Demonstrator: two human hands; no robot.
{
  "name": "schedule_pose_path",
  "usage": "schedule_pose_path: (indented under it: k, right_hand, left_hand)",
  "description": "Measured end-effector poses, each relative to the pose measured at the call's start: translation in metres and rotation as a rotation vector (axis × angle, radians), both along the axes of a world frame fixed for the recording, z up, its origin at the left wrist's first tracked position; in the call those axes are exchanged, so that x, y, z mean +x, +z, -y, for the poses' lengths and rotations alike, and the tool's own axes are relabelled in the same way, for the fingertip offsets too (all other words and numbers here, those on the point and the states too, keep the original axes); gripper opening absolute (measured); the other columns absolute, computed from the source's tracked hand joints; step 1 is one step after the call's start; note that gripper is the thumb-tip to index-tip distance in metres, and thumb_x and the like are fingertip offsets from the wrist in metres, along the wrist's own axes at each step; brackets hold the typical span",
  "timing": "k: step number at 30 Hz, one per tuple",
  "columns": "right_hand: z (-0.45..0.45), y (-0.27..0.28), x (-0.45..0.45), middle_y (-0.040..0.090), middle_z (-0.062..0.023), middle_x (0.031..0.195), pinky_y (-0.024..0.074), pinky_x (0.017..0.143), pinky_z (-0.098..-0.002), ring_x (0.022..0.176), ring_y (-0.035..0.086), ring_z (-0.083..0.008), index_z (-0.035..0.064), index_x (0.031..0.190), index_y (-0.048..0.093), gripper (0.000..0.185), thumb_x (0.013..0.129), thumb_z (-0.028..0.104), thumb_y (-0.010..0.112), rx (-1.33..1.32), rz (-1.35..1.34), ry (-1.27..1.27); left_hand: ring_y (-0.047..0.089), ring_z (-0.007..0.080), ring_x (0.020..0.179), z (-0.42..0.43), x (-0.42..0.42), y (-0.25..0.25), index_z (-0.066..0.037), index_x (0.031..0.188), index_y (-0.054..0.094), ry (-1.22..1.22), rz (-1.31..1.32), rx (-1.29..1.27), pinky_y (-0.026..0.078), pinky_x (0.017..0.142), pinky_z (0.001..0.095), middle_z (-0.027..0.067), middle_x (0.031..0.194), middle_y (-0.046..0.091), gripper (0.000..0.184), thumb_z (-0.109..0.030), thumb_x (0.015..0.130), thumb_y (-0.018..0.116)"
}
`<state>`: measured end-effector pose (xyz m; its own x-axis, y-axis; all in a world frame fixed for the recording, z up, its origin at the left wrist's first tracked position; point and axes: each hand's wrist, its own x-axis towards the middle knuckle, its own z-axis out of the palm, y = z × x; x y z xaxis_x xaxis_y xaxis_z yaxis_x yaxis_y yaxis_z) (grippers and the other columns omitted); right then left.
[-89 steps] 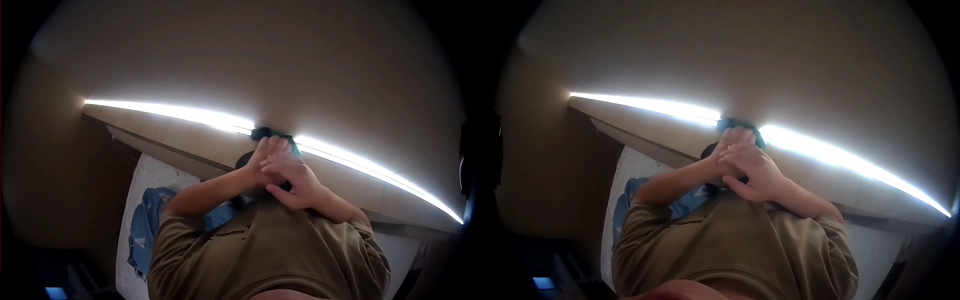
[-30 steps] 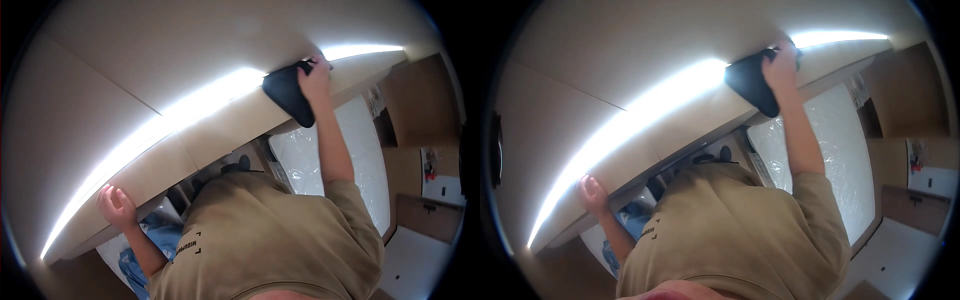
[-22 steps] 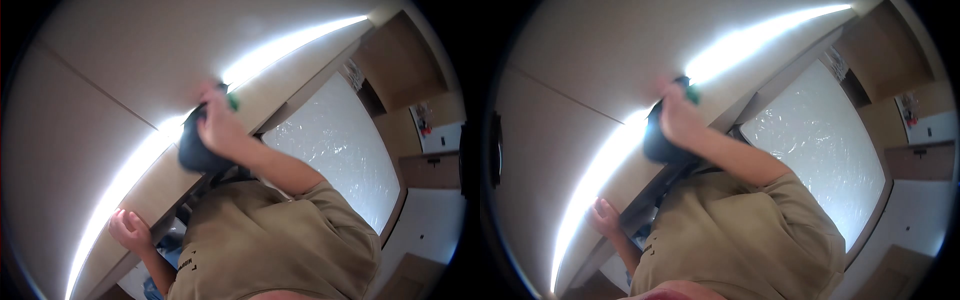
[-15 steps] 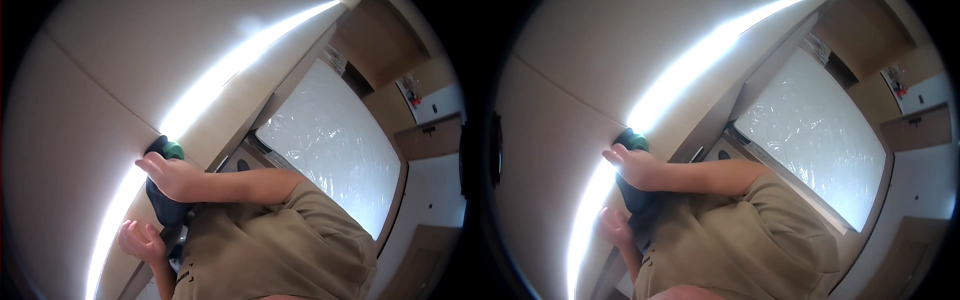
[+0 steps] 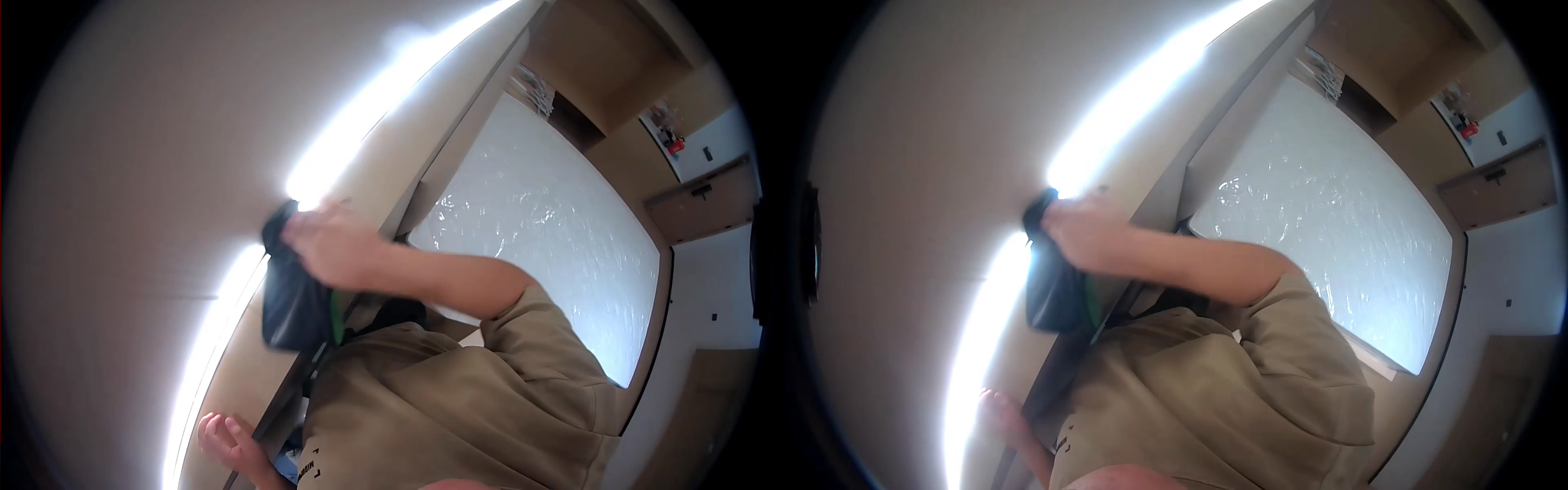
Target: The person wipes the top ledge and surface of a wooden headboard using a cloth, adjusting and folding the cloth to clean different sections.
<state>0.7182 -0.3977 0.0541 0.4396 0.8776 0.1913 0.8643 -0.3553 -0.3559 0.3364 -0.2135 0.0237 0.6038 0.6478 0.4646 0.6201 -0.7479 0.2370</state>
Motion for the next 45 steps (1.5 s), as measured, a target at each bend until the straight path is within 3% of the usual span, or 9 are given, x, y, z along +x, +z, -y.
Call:
schedule_pose_path:
  k: [5,12,18,20,25,27,31,35,45]
  right_hand:
    - [0.105,-0.028,0.220,0.066,-0.0154,0.113,0.0492,0.092,-0.0479,0.103,0.064,-0.0369,0.0034,0.113,0.062,0.029,0.090,0.018,0.057,0.086,0.459,-0.429]
    - [0.148,-0.003,0.404,0.066,-0.0204,0.111,0.0523,0.087,-0.0494,0.105,0.063,-0.0385,0.0025,0.103,0.062,0.020,0.091,0.016,0.053,0.002,0.215,-0.914]
    - [0.107,0.006,0.265,0.064,-0.0137,0.088,0.0534,0.074,-0.0445,0.087,0.065,-0.0302,0.0038,0.088,0.065,0.016,0.086,0.014,0.053,-0.113,0.252,-0.510]
    - [0.104,-0.018,0.212,0.057,-0.0103,0.084,0.0495,0.081,-0.0427,0.088,0.060,-0.0274,0.0067,0.087,0.062,0.011,0.084,0.016,0.057,0.274,0.367,-0.182]
    - [0.118,-0.020,0.248,0.065,-0.0122,0.110,0.0462,0.100,-0.0398,0.112,0.060,-0.0271,0.0038,0.106,0.068,0.025,0.088,0.017,0.057,0.210,0.217,0.047]
    - [0.138,-0.007,0.298,0.067,-0.0120,0.108,0.0498,0.093,-0.0415,0.103,0.062,-0.0301,0.0047,0.106,0.066,0.022,0.088,0.015,0.058,0.141,-0.048,-0.270]
    - [0.203,-0.032,0.463,0.064,-0.0185,0.100,0.0499,0.082,-0.0485,0.094,0.062,-0.0383,0.0036,0.098,0.060,0.015,0.088,0.013,0.054,0.082,0.269,-0.635]
    - [0.246,-0.005,0.577,0.062,-0.0158,0.123,0.0470,0.097,-0.0495,0.115,0.059,-0.0395,0.0084,0.114,0.060,0.029,0.093,0.015,0.042,-0.131,0.132,-1.002]
    - [0.240,0.002,0.637,0.053,-0.0079,0.144,0.0410,0.108,-0.0459,0.129,0.054,-0.0300,0.0137,0.134,0.057,0.043,0.101,0.024,0.033,-0.352,0.147,-1.177]
  left_hand:
    - [0.058,0.0340,0.104,0.053,0.079,0.012,0.000,0.098,0.060,0.075,0.113,-0.063,0.046,0.092,0.0461,0.0146,0.110,0.063,0.019,-0.017,0.090,0.062]
    - [0.055,0.0313,0.112,0.120,0.183,0.023,-0.004,0.099,0.062,0.052,0.081,-0.042,0.041,0.098,0.0420,0.0120,0.116,0.063,0.018,-0.019,0.090,0.063]
    - [0.056,0.0320,0.111,0.171,0.251,0.026,-0.004,0.098,0.063,0.045,0.225,-0.155,0.037,0.101,0.0449,0.0118,0.114,0.064,0.017,-0.019,0.089,0.063]
    - [0.056,0.0323,0.109,0.178,0.271,0.027,-0.004,0.098,0.063,-0.001,0.228,-0.160,0.038,0.100,0.0451,0.0120,0.112,0.064,0.017,-0.019,0.089,0.062]
    - [0.058,0.0325,0.104,0.174,0.308,0.021,-0.004,0.094,0.063,-0.050,0.169,-0.051,0.040,0.096,0.0442,0.0114,0.108,0.065,0.016,-0.019,0.088,0.062]
    - [0.059,0.0321,0.101,0.172,0.310,0.012,-0.005,0.092,0.062,-0.011,0.152,-0.015,0.040,0.093,0.0440,0.0107,0.106,0.065,0.015,-0.019,0.087,0.063]
    - [0.059,0.0315,0.096,0.168,0.321,0.004,-0.006,0.087,0.060,-0.003,0.088,0.105,0.041,0.089,0.0444,0.0092,0.100,0.065,0.013,-0.019,0.085,0.064]
    - [0.060,0.0308,0.095,0.167,0.323,-0.004,-0.007,0.086,0.061,0.062,0.063,0.152,0.042,0.086,0.0445,0.0075,0.097,0.066,0.015,-0.022,0.084,0.063]
    - [0.060,0.0286,0.097,0.163,0.320,-0.002,-0.009,0.089,0.062,0.074,0.006,0.246,0.037,0.091,0.0431,0.0052,0.102,0.066,0.018,-0.027,0.085,0.061]
